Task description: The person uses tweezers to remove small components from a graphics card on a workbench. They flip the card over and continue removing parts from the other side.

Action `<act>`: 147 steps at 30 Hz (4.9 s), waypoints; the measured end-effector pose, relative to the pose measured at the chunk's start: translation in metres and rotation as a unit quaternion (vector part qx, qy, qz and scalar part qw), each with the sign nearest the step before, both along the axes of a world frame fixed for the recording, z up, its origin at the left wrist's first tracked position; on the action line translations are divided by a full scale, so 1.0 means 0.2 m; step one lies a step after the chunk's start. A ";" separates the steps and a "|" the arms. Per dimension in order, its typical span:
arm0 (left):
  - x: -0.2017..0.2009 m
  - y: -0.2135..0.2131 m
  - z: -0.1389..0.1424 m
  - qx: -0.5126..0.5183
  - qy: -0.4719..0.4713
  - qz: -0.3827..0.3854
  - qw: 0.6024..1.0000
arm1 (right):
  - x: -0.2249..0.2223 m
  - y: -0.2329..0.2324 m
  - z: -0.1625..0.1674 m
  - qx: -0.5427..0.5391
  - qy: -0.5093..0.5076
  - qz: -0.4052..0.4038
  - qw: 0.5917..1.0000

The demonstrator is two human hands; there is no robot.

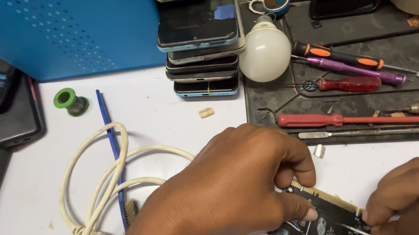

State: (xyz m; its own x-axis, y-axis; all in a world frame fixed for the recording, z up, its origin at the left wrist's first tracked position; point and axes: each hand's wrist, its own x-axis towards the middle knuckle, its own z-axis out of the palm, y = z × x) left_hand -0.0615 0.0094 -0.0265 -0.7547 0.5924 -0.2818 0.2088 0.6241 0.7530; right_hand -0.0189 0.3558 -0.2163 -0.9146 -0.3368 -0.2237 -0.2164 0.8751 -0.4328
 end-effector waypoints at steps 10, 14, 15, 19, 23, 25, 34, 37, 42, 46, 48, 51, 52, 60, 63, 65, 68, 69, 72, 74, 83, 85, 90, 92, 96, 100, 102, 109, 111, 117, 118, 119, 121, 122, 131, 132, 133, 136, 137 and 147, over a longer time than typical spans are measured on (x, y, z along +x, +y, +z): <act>0.00 0.00 -0.01 -0.010 -0.009 -0.005 1.000 | -0.03 0.04 0.00 -0.029 0.042 0.122 0.991; 0.00 -0.01 -0.01 -0.008 0.000 -0.006 1.000 | -0.03 0.12 -0.07 -0.057 0.054 0.151 0.985; 0.01 -0.01 -0.02 -0.007 -0.001 -0.004 1.000 | -0.03 0.13 -0.07 -0.069 0.059 0.155 0.984; 0.01 -0.01 -0.02 0.000 0.019 -0.010 1.000 | -0.08 0.13 -0.04 -0.081 0.029 0.203 0.975; 0.01 -0.01 -0.02 -0.001 0.022 -0.011 1.000 | -0.11 0.14 -0.02 -0.109 0.115 0.321 0.934; 0.01 -0.01 -0.02 -0.002 0.020 -0.010 1.000 | -0.09 0.14 -0.01 -0.119 0.106 0.261 0.952; 0.01 0.00 -0.01 0.009 0.028 -0.007 1.000 | -0.11 -0.04 0.19 -0.119 0.023 0.284 0.951; 0.01 0.00 -0.01 0.001 0.024 -0.008 1.000 | -0.02 -0.07 0.19 -0.201 0.102 0.201 0.953; 0.00 0.00 -0.01 -0.017 -0.001 -0.007 1.000 | 0.10 -0.16 0.15 -0.199 0.275 0.066 0.938; 0.01 0.00 -0.02 0.008 0.032 -0.009 0.999 | 0.02 -0.27 0.35 -0.233 0.296 0.141 0.916; 0.01 0.00 -0.02 0.012 0.032 -0.006 0.999 | -0.05 -0.28 0.40 -0.198 0.217 0.221 0.930; 0.01 -0.01 -0.03 0.011 0.042 -0.011 0.999 | -0.13 -0.30 0.43 -0.169 0.137 0.279 0.935; 0.01 -0.01 -0.03 0.014 0.039 -0.010 0.999 | -0.06 -0.32 0.44 -0.220 0.216 0.244 0.919; 0.00 0.00 -0.03 0.011 0.041 -0.012 0.999 | 0.03 -0.19 0.27 -0.230 0.337 0.223 0.886; 0.00 0.00 -0.03 0.013 0.042 -0.011 0.999 | 0.03 -0.20 0.30 -0.219 0.305 0.229 0.898; 0.00 0.00 -0.03 0.010 0.035 -0.009 0.999 | 0.04 -0.22 0.32 -0.202 0.351 0.195 0.893; 0.01 0.00 -0.02 0.010 0.031 -0.008 0.999 | 0.05 -0.22 0.31 -0.174 0.294 0.233 0.911; 0.00 0.00 -0.02 0.011 0.032 -0.010 0.999 | 0.05 -0.20 0.29 -0.166 0.301 0.226 0.911; 0.00 0.00 -0.02 0.005 0.024 -0.006 1.000 | 0.06 -0.14 0.23 -0.161 0.298 0.217 0.915; 0.00 0.00 -0.02 0.009 0.028 -0.006 1.000 | 0.05 -0.11 0.21 -0.181 0.263 0.225 0.921; 0.01 0.00 -0.02 0.013 0.031 -0.008 0.999 | 0.04 -0.22 0.34 -0.209 0.220 0.273 0.913; 0.01 0.00 -0.02 0.011 0.031 -0.009 0.999 | 0.03 -0.18 0.32 -0.228 0.171 0.289 0.914; 0.01 0.00 -0.02 0.008 0.028 -0.005 1.000 | 0.02 -0.04 0.19 -0.248 0.093 0.270 0.926; 0.00 0.00 -0.01 0.003 0.024 -0.005 1.000 | 0.04 -0.04 0.12 -0.189 0.060 0.200 0.959; 0.01 0.00 -0.01 0.010 0.033 -0.006 0.999 | 0.11 -0.11 0.06 -0.086 0.052 -0.041 0.994; 0.01 0.00 -0.01 0.006 0.019 -0.001 1.000 | 0.06 -0.11 0.13 -0.190 0.031 0.074 0.978; 0.01 0.00 -0.01 0.008 0.017 0.001 1.000 | 0.02 -0.09 0.16 -0.124 -0.032 0.166 0.978; 0.00 -0.01 -0.02 0.015 0.036 -0.012 0.999 | 0.08 -0.10 0.18 -0.140 0.054 0.165 0.975; 0.00 -0.01 -0.03 0.020 0.045 -0.014 0.999 | 0.09 -0.13 0.20 -0.136 0.052 0.158 0.977; 0.00 -0.01 -0.04 0.024 0.056 -0.015 0.998 | -0.01 -0.19 0.36 -0.260 0.049 0.289 0.920; 0.00 -0.01 -0.04 0.021 0.052 -0.014 0.998 | -0.01 -0.20 0.39 -0.289 0.041 0.292 0.911; 0.00 -0.01 -0.04 0.019 0.047 -0.014 0.999 | -0.02 -0.21 0.42 -0.304 0.036 0.298 0.904; 0.00 0.00 -0.04 0.016 0.043 -0.012 0.999 | -0.02 -0.23 0.46 -0.319 0.026 0.314 0.894; 0.00 0.00 -0.04 0.017 0.044 -0.012 0.999 | -0.02 -0.24 0.47 -0.319 0.026 0.319 0.892; 0.00 0.00 -0.04 0.018 0.044 -0.014 0.999 | 0.01 -0.24 0.44 -0.303 0.046 0.281 0.909; 0.00 -0.01 -0.04 0.021 0.048 -0.015 0.999 | 0.02 -0.23 0.42 -0.295 0.056 0.273 0.914; 0.00 0.00 -0.04 0.020 0.051 -0.014 0.998 | 0.04 -0.23 0.40 -0.287 0.070 0.260 0.919; 0.00 0.00 -0.04 0.019 0.057 -0.015 0.998 | 0.07 -0.24 0.33 -0.133 0.088 0.220 0.962; 0.00 0.00 -0.04 0.017 0.060 -0.018 0.998 | 0.08 -0.23 0.32 -0.104 0.096 0.218 0.966; 0.00 0.00 -0.05 0.013 0.088 -0.023 0.996 | 0.09 -0.17 0.31 -0.188 0.067 0.210 0.957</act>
State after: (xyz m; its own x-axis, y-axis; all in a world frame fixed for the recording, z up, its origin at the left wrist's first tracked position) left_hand -0.0606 0.0086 -0.0358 -0.7625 0.6334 -0.1317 0.3668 0.5909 0.7185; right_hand 0.0000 0.3216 -0.1544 -0.6933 -0.7142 0.0957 -0.5905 0.4871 -0.6435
